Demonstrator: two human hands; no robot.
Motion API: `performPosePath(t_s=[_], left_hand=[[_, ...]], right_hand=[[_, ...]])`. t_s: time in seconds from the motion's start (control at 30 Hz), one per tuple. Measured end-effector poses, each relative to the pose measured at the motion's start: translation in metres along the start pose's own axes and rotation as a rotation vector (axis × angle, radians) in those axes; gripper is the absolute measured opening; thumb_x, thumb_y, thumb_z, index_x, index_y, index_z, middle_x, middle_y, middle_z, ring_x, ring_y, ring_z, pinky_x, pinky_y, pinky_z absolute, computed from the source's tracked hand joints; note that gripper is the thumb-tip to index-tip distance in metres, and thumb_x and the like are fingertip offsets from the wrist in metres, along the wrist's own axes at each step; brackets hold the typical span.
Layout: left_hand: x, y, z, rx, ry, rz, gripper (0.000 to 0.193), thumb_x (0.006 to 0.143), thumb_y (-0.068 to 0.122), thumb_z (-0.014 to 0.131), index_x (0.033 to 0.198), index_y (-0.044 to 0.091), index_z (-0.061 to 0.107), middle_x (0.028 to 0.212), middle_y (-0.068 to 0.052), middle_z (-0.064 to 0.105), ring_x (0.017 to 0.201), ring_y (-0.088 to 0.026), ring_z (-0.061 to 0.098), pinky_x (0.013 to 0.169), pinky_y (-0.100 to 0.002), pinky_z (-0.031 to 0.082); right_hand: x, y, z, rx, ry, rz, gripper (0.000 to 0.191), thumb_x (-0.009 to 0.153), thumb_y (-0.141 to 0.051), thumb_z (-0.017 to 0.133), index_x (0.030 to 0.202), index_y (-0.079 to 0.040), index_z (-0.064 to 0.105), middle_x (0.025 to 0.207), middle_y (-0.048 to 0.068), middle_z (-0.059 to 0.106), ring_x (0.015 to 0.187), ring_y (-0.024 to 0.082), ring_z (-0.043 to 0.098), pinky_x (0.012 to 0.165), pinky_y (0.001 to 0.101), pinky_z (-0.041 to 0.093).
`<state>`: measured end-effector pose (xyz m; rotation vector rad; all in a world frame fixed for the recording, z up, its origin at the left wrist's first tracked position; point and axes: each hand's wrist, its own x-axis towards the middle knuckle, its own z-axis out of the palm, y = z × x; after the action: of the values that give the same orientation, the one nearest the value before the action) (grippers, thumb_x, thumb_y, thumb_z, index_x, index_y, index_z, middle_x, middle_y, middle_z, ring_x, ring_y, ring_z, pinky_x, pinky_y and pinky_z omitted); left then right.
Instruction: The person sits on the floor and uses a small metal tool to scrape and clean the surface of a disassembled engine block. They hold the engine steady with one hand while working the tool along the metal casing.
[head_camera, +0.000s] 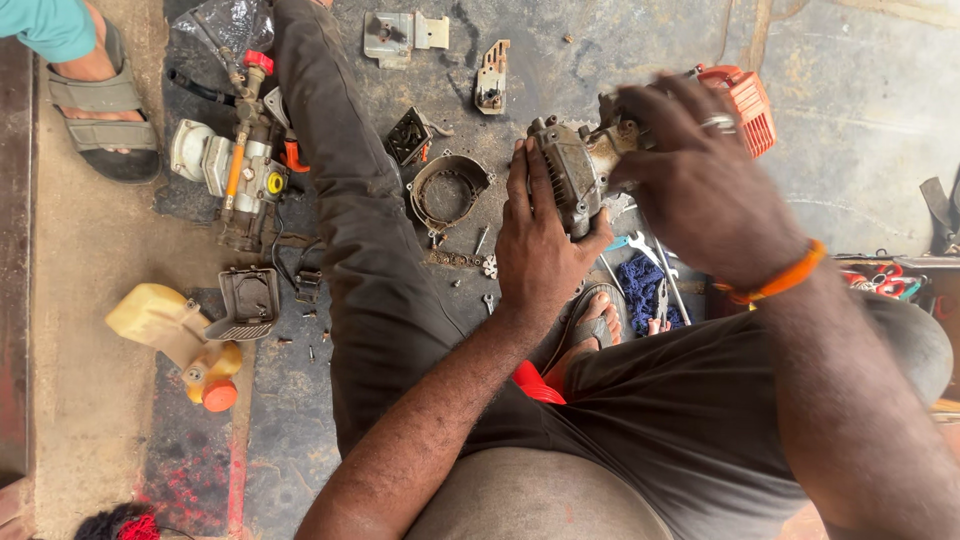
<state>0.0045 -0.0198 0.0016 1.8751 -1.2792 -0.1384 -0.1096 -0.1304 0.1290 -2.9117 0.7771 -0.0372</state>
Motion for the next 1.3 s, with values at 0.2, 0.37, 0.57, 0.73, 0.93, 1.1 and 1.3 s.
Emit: performPosePath(t_s=[0.2, 0.37, 0.57, 0.73, 0.93, 1.1, 1.3], left_hand=[[-0.002, 0.000, 0.000, -0.026, -0.011, -0.028, 0.098, 0.092, 0.043, 0.077, 0.156, -0.012, 0.026, 0.154, -0.036, 0.037, 0.140, -0.048, 0.053, 0.102, -0.049, 0.061], [-0.001, 0.000, 0.000, -0.030, -0.038, -0.042, 0.100, 0.090, 0.043, 0.078, 0.155, -0.013, 0.026, 0.154, -0.037, 0.036, 0.137, -0.049, 0.054, 0.099, -0.049, 0.062], [-0.003, -0.002, 0.005, -0.001, -0.004, -0.015, 0.103, 0.089, 0.047, 0.078, 0.155, -0.012, 0.026, 0.153, -0.036, 0.036, 0.139, -0.048, 0.054, 0.100, -0.049, 0.062], [-0.004, -0.003, 0.008, 0.004, -0.011, -0.024, 0.102, 0.091, 0.048, 0.078, 0.155, -0.013, 0.026, 0.153, -0.037, 0.035, 0.138, -0.049, 0.054, 0.098, -0.050, 0.062], [-0.003, -0.003, 0.003, -0.022, -0.031, -0.026, 0.102, 0.091, 0.046, 0.078, 0.155, -0.013, 0.025, 0.154, -0.037, 0.034, 0.139, -0.049, 0.053, 0.099, -0.050, 0.062], [-0.004, -0.001, 0.003, -0.020, -0.009, -0.023, 0.102, 0.090, 0.046, 0.078, 0.157, -0.012, 0.025, 0.155, -0.036, 0.035, 0.140, -0.048, 0.054, 0.103, -0.049, 0.062], [-0.004, -0.003, 0.008, 0.032, 0.022, -0.001, 0.103, 0.092, 0.048, 0.077, 0.157, -0.011, 0.024, 0.155, -0.035, 0.034, 0.140, -0.047, 0.053, 0.104, -0.050, 0.061]], right_hand=[[0.003, 0.022, -0.002, -0.148, 0.120, 0.098, 0.024, 0.105, -0.017, 0.070, 0.127, -0.021, 0.078, 0.163, 0.019, 0.049, 0.154, 0.044, 0.034, 0.127, 0.0670, 0.022], [0.026, 0.011, 0.016, -0.022, 0.117, 0.049, 0.045, 0.095, -0.001, 0.064, 0.134, -0.021, 0.076, 0.164, 0.018, 0.045, 0.155, 0.042, 0.033, 0.127, 0.0662, 0.022], [0.013, 0.000, 0.006, 0.008, -0.015, -0.020, 0.035, 0.089, 0.003, 0.063, 0.106, -0.023, 0.080, 0.167, 0.012, 0.045, 0.159, 0.040, 0.031, 0.130, 0.0610, 0.024], [0.007, 0.011, -0.005, -0.213, -0.021, 0.091, 0.019, 0.092, -0.014, 0.072, 0.105, -0.023, 0.081, 0.165, 0.017, 0.046, 0.155, 0.043, 0.032, 0.126, 0.0654, 0.019], [0.024, 0.013, 0.007, -0.010, 0.136, 0.059, 0.043, 0.099, 0.001, 0.063, 0.132, -0.021, 0.077, 0.164, 0.021, 0.048, 0.155, 0.045, 0.034, 0.129, 0.0635, 0.022], [0.020, 0.002, 0.008, 0.160, 0.048, -0.071, 0.045, 0.093, 0.008, 0.058, 0.119, -0.023, 0.079, 0.166, 0.015, 0.048, 0.159, 0.042, 0.032, 0.130, 0.0561, 0.028], [0.011, 0.009, -0.008, -0.198, -0.009, 0.070, 0.030, 0.089, -0.004, 0.073, 0.108, -0.025, 0.082, 0.163, 0.015, 0.048, 0.154, 0.041, 0.033, 0.126, 0.0623, 0.022]])
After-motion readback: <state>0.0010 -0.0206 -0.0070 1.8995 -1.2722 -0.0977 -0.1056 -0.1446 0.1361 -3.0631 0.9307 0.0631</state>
